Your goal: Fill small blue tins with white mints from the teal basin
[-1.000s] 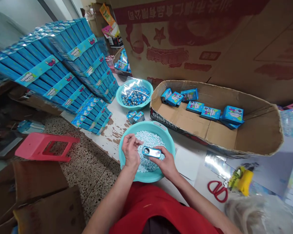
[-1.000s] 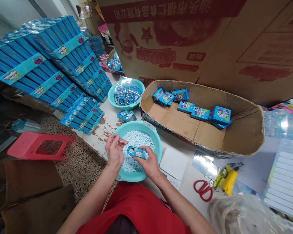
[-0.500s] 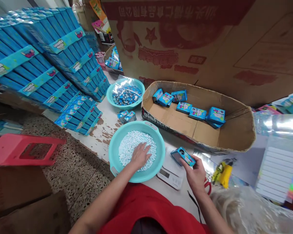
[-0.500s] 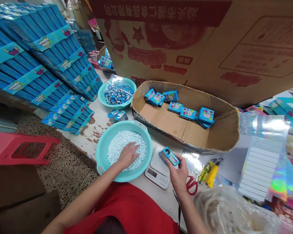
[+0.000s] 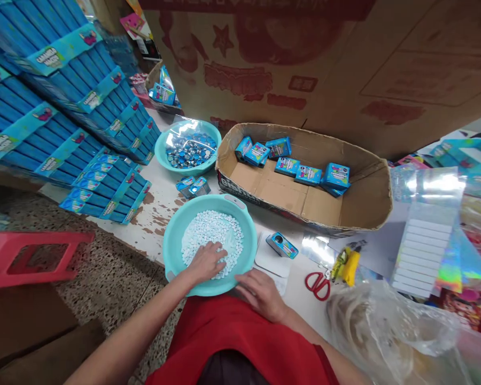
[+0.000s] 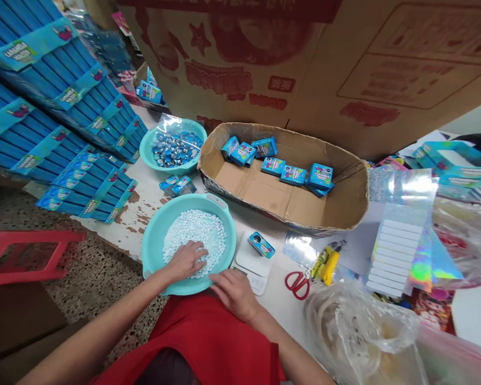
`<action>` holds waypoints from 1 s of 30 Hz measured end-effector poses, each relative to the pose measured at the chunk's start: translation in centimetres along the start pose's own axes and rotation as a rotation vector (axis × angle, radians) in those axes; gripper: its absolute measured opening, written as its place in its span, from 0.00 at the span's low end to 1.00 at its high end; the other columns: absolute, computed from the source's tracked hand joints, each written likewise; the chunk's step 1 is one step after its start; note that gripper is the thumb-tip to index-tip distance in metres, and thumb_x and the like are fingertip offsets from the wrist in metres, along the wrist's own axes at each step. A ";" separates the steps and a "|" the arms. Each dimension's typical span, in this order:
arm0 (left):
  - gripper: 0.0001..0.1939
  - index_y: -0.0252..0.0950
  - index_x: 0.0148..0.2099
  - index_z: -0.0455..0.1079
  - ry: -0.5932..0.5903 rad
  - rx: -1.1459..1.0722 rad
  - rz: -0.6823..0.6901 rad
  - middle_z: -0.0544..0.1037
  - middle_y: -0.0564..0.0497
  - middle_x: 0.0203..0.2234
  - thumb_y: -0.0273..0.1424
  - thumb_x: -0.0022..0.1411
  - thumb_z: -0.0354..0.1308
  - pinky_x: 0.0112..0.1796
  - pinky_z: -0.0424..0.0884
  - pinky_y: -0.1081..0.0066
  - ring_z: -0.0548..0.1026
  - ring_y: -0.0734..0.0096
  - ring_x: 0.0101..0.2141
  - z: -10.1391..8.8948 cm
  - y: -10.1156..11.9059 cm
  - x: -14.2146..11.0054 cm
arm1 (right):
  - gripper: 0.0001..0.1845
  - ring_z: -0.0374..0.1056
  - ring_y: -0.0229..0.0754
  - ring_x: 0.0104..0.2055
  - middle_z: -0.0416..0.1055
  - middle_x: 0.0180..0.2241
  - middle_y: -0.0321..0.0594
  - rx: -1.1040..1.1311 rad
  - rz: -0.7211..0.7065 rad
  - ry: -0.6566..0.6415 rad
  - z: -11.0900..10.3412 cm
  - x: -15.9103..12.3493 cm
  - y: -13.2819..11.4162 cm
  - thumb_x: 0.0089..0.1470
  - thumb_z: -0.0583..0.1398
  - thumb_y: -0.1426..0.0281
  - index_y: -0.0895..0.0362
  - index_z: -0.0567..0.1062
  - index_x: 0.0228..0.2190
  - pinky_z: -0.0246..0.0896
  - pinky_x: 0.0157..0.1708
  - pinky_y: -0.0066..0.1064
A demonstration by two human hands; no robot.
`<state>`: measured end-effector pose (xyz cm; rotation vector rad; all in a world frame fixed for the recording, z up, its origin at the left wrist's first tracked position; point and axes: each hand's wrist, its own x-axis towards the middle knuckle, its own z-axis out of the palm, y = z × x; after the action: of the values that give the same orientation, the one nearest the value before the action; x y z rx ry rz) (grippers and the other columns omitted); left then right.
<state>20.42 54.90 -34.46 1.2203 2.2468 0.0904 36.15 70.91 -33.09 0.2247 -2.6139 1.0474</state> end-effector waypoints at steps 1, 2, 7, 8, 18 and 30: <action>0.21 0.43 0.55 0.63 0.014 -0.008 -0.104 0.64 0.42 0.51 0.41 0.63 0.46 0.44 0.61 0.52 0.61 0.49 0.49 -0.1 -0.1 0.0 | 0.09 0.65 0.37 0.29 0.70 0.28 0.38 -0.003 -0.025 -0.088 0.8 0.1 -0.2 0.61 0.52 0.69 0.53 0.70 0.42 0.59 0.28 0.28; 0.24 0.44 0.58 0.60 0.021 -0.014 -0.209 0.61 0.41 0.54 0.45 0.62 0.46 0.45 0.61 0.49 0.59 0.46 0.51 0.0 0.0 0.1 | 0.10 0.64 0.36 0.27 0.69 0.27 0.37 -0.032 -0.041 -0.142 1.5 0.1 -0.3 0.62 0.51 0.66 0.54 0.71 0.40 0.57 0.26 0.27; 0.30 0.44 0.57 0.61 -0.059 -0.149 -0.456 0.60 0.39 0.54 0.53 0.57 0.48 0.45 0.60 0.47 0.58 0.41 0.52 1.6 2.8 1.2 | 0.17 0.59 0.35 0.23 0.65 0.23 0.35 -0.216 -0.081 -0.188 3.1 0.0 -0.2 0.63 0.48 0.64 0.55 0.73 0.30 0.48 0.22 0.27; 0.28 0.45 0.55 0.63 -0.066 -0.203 -0.456 0.62 0.40 0.52 0.52 0.58 0.47 0.45 0.61 0.51 0.60 0.44 0.51 2.0 3.4 1.4 | 0.17 0.58 0.35 0.23 0.64 0.23 0.35 -0.234 -0.080 -0.185 3.1 0.0 -0.2 0.63 0.48 0.65 0.55 0.72 0.30 0.47 0.22 0.28; 0.04 0.37 0.30 0.67 0.060 -0.740 -0.408 0.69 0.53 0.25 0.30 0.52 0.52 0.38 0.61 0.71 0.68 0.67 0.33 3.0 4.1 3.4 | 0.13 0.60 0.34 0.23 0.67 0.24 0.32 -0.267 -0.107 -0.338 3.4 0.6 -0.3 0.60 0.53 0.67 0.55 0.70 0.24 0.44 0.20 0.29; 0.12 0.37 0.26 0.63 0.055 -1.584 -0.526 0.67 0.55 0.21 0.38 0.44 0.61 0.25 0.61 0.76 0.66 0.73 0.24 0.5 0.9 2.8 | 0.18 0.68 0.45 0.36 0.72 0.36 0.48 -0.168 0.473 0.311 -13.4 11.5 12.5 0.60 0.50 0.61 0.60 0.72 0.40 0.63 0.37 0.37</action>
<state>20.22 57.56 -35.90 -0.2242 1.5820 1.3486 25.26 88.93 -28.05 -0.5753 -2.4959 0.8980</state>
